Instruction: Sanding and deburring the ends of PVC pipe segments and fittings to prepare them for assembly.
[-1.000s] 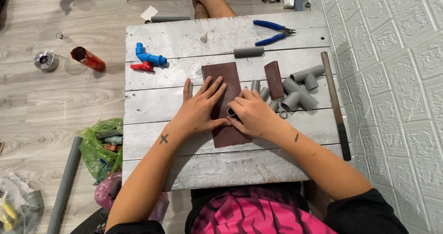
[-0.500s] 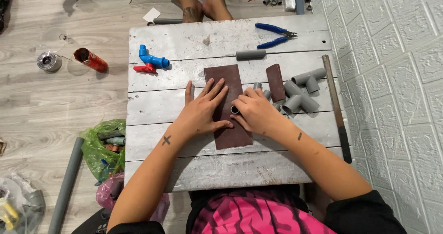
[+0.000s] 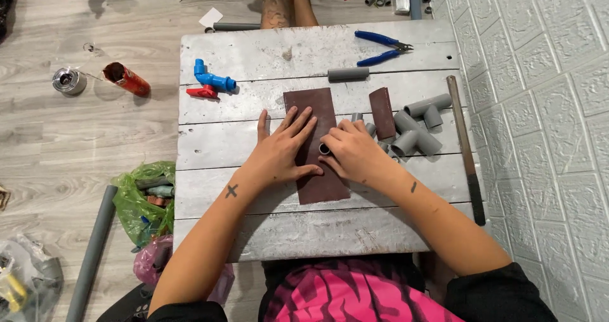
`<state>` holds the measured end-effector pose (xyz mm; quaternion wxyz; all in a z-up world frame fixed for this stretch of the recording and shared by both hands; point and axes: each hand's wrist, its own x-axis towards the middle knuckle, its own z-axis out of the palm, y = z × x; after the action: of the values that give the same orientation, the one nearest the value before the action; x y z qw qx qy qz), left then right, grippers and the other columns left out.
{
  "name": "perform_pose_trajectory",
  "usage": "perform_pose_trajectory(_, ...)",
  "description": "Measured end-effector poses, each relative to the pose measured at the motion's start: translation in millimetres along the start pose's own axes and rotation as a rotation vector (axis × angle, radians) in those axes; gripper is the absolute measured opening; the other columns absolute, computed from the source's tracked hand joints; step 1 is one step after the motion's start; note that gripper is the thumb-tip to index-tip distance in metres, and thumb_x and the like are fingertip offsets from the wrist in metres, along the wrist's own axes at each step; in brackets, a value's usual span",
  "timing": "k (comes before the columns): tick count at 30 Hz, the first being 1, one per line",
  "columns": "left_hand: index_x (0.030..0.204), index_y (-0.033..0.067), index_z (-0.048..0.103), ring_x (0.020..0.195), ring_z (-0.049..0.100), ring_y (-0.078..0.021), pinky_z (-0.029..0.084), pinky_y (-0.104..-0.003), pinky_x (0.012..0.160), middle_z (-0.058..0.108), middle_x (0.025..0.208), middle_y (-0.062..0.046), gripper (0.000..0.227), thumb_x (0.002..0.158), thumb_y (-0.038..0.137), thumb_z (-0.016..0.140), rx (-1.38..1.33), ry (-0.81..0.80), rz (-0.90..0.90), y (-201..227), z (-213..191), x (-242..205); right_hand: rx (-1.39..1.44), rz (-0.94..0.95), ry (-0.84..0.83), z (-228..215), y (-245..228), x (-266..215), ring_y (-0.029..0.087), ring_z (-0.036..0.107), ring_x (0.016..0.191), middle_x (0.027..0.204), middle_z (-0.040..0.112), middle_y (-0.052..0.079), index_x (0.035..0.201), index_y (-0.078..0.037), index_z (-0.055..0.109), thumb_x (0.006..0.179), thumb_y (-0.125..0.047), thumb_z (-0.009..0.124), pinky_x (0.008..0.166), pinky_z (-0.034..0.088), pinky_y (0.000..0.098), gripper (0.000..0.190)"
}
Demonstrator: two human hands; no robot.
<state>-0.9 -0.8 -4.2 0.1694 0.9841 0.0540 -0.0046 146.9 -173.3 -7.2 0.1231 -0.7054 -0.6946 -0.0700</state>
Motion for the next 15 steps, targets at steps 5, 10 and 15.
perform_pose_trajectory(5,0.158,0.0124,0.036,0.154,0.026,-0.0339,-0.006,-0.076,0.111,0.033,0.165,-0.012,0.101,0.08,0.063,0.073,-0.007,-0.005,-0.001,1.6,-5.4,0.4,-0.012,0.016,0.009,1.4,0.8,1.4,0.023,0.057,0.097,0.084,0.06,0.003,0.097,-0.011,0.065,0.084,-0.032,0.074,0.084,0.039,0.0368,0.027)
perform_pose_trajectory(10,0.159,0.014,0.035,0.154,0.024,-0.0331,-0.005,-0.075,0.112,0.031,0.167,-0.011,0.102,0.08,0.068,0.071,-0.007,-0.004,-0.011,0.5,-3.6,0.8,-0.047,0.001,0.037,8.6,7.1,10.2,0.022,0.056,0.094,0.082,0.059,0.002,0.096,-0.011,0.066,0.085,-0.033,0.073,0.084,0.035,0.0375,0.026)
perform_pose_trajectory(15,0.159,0.0139,0.035,0.154,0.023,-0.0328,-0.004,-0.076,0.112,0.03,0.167,-0.011,0.104,0.079,0.07,0.071,-0.016,-0.015,-0.01,0.5,-3.8,1.8,-0.012,0.011,0.019,5.7,4.5,-2.9,0.023,0.057,0.096,0.084,0.061,0.004,0.098,-0.009,0.066,0.087,-0.033,0.073,0.085,0.036,0.0378,0.028)
